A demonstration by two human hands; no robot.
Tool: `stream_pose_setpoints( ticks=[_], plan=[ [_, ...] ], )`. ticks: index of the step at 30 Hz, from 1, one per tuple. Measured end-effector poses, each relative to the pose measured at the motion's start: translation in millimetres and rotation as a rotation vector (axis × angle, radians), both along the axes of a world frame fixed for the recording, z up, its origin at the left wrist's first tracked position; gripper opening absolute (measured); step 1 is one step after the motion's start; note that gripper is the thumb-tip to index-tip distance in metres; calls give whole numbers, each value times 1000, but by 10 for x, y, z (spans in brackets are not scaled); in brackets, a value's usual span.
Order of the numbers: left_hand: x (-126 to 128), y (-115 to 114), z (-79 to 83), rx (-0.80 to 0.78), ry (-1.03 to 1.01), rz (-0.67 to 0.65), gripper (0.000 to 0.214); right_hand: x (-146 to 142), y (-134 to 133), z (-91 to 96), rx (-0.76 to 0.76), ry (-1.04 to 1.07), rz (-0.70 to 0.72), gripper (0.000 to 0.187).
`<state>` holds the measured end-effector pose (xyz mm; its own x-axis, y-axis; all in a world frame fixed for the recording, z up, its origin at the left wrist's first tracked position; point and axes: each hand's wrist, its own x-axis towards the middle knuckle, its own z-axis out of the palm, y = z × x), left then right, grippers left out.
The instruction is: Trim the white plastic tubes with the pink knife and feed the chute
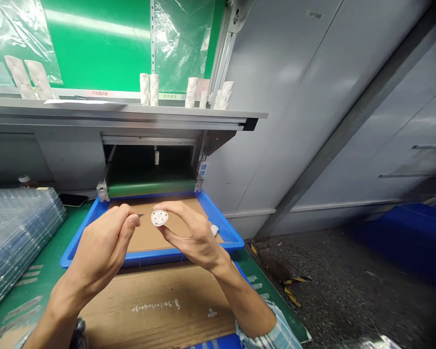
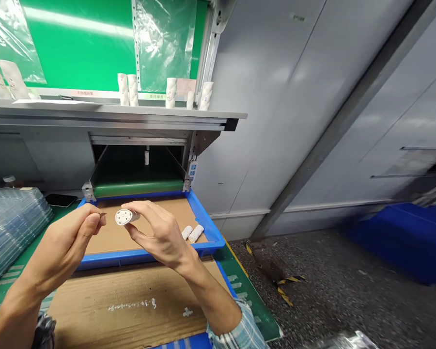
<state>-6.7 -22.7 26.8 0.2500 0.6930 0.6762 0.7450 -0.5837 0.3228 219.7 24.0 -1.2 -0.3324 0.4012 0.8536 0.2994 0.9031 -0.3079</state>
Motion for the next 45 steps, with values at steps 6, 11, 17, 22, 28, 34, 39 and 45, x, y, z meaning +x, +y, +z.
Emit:
stream_pose_setpoints(
  ticks=[6, 11, 17, 22, 28, 34, 39, 45],
  plan=[
    [61, 15, -86, 137, 181, 54, 48, -9, -24, -5, 5, -28, 19, 36],
    [113, -11, -130, 189, 272, 144, 52, 7, -33, 11, 18, -57, 30, 29],
    [123, -28, -118, 226, 317, 164, 53, 13, -42, 8, 45, -84, 4, 28],
    [122, -23, -132, 254, 368, 208, 56, 10, -42, -13, 74, -86, -4, 30],
    [148, -52, -102, 301, 412, 230, 60, 8, -47, -15, 140, -86, -62, 29],
    [156, -59, -98, 259, 381, 170, 59, -3, -55, -2, 170, -75, -72, 27],
    [150, -55, -102, 177, 334, 122, 58, -10, -61, -4, 194, -54, -95, 24],
    [171, -73, -100, 151, 303, 98, 58, -19, -77, -28, 233, -44, -159, 25]
  ],
)
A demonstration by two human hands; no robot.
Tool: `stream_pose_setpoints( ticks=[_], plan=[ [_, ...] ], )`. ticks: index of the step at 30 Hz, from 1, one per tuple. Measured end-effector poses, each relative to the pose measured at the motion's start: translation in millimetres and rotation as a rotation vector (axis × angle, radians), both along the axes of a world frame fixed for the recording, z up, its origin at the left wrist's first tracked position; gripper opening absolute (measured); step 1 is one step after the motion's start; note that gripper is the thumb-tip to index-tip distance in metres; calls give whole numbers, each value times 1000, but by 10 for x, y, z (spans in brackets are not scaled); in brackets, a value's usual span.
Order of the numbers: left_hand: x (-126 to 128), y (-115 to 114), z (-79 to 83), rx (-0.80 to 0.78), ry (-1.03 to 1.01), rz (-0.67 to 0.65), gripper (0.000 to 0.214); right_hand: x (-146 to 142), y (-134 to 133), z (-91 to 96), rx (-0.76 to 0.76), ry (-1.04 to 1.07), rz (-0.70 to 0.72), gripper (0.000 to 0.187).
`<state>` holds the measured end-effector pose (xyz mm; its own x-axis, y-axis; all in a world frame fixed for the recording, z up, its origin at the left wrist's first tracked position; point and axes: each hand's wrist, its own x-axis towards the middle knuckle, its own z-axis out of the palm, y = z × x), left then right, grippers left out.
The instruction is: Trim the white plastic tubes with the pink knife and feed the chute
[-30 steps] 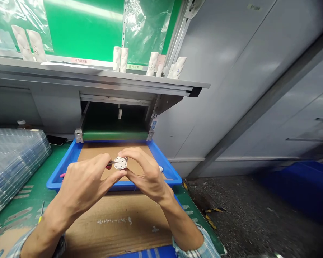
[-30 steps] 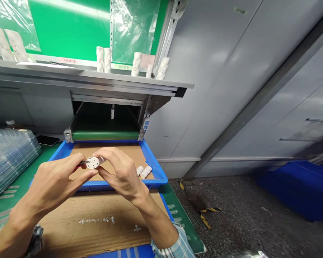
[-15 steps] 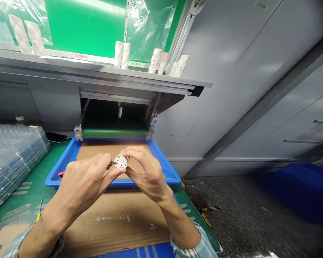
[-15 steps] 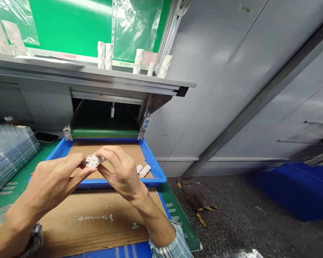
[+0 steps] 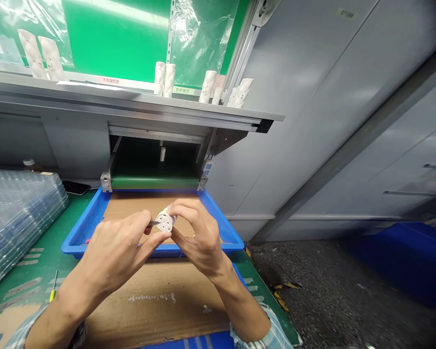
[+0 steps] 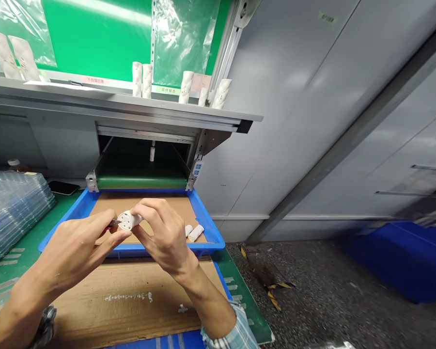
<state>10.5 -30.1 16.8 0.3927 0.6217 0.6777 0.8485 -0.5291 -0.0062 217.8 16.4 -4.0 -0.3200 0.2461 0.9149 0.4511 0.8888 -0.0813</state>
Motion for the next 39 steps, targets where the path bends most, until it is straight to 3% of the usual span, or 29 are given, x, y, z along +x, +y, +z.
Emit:
stream_pose_setpoints(
  ticks=[8, 13, 16, 21, 27, 39],
  plan=[
    [-26, 7, 2, -43, -70, -110, 52, -10, -18, 21, 17, 17, -27, 27],
    [-108, 54, 12, -86, -209, -209, 33, -16, -37, 53, -192, 14, 199, 36],
    [-105, 71, -7, -62, -218, -251, 33, -28, -52, 28, -310, -21, 271, 45],
    [-68, 84, -8, 69, -114, -190, 46, -21, -32, -45, -385, -21, 275, 43],
    [-90, 70, 26, 137, 15, -13, 60, 18, -10, -33, -356, -63, 266, 47],
    [-79, 12, 5, 130, 104, 41, 55, 21, -11, -58, -305, -136, 223, 57]
  ],
)
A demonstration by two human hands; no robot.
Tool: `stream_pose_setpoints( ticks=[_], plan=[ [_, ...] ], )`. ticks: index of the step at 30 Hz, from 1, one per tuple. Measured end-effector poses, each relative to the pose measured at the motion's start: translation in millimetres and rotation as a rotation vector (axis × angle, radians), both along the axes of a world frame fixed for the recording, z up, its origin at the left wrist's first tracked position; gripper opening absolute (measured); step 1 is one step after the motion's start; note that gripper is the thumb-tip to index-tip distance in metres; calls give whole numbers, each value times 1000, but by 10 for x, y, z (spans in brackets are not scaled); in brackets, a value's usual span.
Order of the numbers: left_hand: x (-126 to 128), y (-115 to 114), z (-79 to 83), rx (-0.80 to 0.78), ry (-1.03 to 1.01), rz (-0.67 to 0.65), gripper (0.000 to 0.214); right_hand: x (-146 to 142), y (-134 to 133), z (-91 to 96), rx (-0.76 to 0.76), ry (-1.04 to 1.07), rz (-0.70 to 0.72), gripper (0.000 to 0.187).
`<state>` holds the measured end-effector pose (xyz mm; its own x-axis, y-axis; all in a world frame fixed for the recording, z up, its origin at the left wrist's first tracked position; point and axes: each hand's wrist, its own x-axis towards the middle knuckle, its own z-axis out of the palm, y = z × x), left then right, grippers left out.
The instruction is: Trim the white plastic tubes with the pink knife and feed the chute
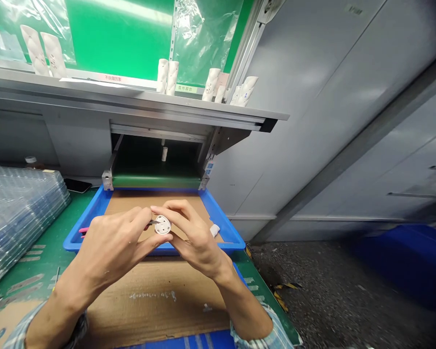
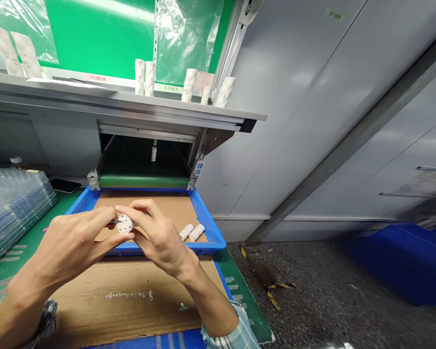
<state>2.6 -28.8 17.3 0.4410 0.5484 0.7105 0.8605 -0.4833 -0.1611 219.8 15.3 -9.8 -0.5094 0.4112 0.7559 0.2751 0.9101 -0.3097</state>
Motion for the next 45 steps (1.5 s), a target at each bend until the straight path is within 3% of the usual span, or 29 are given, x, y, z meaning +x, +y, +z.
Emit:
stream_pose_setpoints(
  ticks=[9, 17, 27, 38, 45],
  plan=[
    [3, -16, 5, -25, -9, -40, 56, -8, -35, 49, 41, -4, -30, 53],
    [11, -16, 33, -27, -45, -30, 57, 9, -30, 25, 65, -8, -35, 63],
    [-51, 6, 25, -28, -11, 13, 61, -24, -33, 54, -39, 63, 91, 45],
    [-70, -9, 5, -61, 3, 37, 64, -24, -32, 45, 14, 54, 60, 46],
    [-81, 7, 33, -132, -82, -164, 54, -23, -35, 54, -10, 65, 50, 44]
  ],
)
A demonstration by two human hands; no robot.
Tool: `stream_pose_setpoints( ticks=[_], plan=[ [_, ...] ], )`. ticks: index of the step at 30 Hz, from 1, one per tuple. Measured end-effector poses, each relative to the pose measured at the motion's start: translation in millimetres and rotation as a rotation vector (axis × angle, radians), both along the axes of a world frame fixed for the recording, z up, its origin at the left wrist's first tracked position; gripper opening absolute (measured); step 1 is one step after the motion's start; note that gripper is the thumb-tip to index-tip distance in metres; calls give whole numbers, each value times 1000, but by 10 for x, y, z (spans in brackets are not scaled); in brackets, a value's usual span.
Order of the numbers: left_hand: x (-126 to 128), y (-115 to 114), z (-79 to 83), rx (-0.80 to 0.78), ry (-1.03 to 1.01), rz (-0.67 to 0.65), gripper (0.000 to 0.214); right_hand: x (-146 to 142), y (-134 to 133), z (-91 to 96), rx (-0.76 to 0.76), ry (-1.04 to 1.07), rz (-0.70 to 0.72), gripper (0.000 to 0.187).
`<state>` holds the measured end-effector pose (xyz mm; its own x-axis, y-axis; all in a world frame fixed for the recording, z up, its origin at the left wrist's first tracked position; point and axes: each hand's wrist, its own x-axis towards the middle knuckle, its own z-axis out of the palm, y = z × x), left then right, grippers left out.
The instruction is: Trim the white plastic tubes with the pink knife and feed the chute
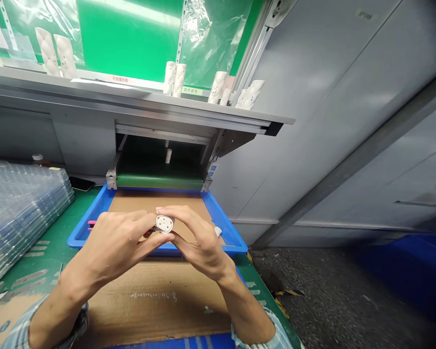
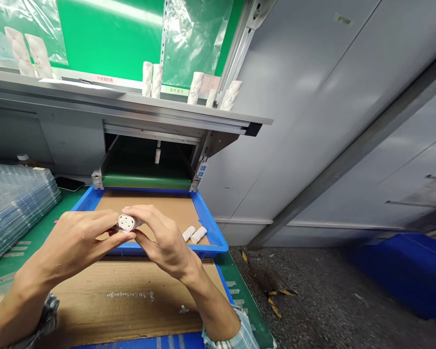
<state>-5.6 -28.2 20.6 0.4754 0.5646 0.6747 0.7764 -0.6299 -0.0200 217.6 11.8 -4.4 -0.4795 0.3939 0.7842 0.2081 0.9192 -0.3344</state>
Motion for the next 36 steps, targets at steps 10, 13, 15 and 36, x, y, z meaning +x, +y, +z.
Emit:
stream_pose_setpoints(
  ticks=[10, 13, 15, 36],
  plan=[
    [77, 2, -19, 107, -123, 12, 44, -81, 7, -124, -145, 147, 105, 43],
    [102, -5, 17, 127, -156, -45, 38, -103, 38, -131, -165, 240, 125, 37],
    [70, -10, 44, 113, -175, -80, 29, -92, 55, -108, -165, 271, 98, 33],
    [-23, 4, -21, 13, -253, -153, 29, -74, 52, -72, -16, 279, 10, 37]
  ],
)
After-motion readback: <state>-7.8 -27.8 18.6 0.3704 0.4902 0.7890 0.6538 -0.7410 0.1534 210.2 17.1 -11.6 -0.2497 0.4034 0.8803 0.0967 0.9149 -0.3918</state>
